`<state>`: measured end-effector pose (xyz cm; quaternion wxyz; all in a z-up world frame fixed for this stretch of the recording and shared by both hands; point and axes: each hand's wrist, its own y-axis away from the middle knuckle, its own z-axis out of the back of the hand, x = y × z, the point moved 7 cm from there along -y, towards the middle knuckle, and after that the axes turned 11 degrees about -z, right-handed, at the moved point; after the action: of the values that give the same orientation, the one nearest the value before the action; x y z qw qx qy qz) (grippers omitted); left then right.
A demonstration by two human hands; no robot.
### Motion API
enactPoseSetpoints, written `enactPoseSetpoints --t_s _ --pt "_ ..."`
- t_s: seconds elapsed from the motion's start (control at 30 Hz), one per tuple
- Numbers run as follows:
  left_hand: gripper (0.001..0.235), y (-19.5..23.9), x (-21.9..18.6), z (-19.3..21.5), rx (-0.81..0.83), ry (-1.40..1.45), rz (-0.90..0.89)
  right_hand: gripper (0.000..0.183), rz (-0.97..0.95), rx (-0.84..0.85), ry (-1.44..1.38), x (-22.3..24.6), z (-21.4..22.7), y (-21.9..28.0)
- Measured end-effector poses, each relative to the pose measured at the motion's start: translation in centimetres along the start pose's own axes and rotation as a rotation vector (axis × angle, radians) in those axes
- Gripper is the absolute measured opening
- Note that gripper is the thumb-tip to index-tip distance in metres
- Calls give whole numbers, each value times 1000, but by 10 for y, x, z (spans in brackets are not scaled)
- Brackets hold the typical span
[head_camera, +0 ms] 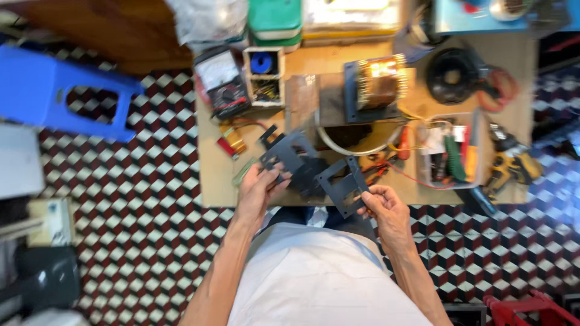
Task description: The person retrieves dark laminated sheets from a bucket and repeatedly places them against a copper-wound transformer core, testing fit and alignment. They handle multiple sheets and the transformer core, moving them between the bucket and the workbench.
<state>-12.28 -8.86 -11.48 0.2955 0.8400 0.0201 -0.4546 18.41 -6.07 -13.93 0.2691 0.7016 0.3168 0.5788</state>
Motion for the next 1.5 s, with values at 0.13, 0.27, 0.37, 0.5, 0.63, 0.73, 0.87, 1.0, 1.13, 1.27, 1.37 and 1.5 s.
enactPoseSetpoints --t_s 0.13,0.27,0.37,0.5,0.63,0.73,0.87,1.0,1.13,1.27,1.37,1.5 --pt "56 11 -8 -21 112 69 30 20 99 -177 -65 12 48 18" --pt "40 18 -6 -34 140 142 67 18 219 -396 -210 19 124 22" --pt "30 24 -2 -35 95 82 62 15 288 -525 -208 26 192 3" --pt "21 26 1 -50 57 111 54 15 338 -590 -38 47 255 -65" --pt "24 36 2 -68 -21 174 29 15 325 -553 59 62 277 -121" --pt "33 47 1 -89 -62 284 -22 16 311 -658 302 79 281 -123" --pt "42 62 5 -106 -173 251 -88 19 487 -719 551 104 265 -90" --pt "26 68 12 -119 -177 332 -205 21 482 -539 347 123 256 -80" --pt "13 73 23 -124 -484 381 -209 25 379 -210 -21 151 236 -73" --pt "23 73 12 -140 -495 239 -264 30 237 78 -180 180 192 -72" --pt "38 78 6 -157 -396 -79 -208 27 247 220 -211 199 159 -59" --pt "38 65 33 -215 -12 -254 -76 29 161 342 14 196 118 -34"
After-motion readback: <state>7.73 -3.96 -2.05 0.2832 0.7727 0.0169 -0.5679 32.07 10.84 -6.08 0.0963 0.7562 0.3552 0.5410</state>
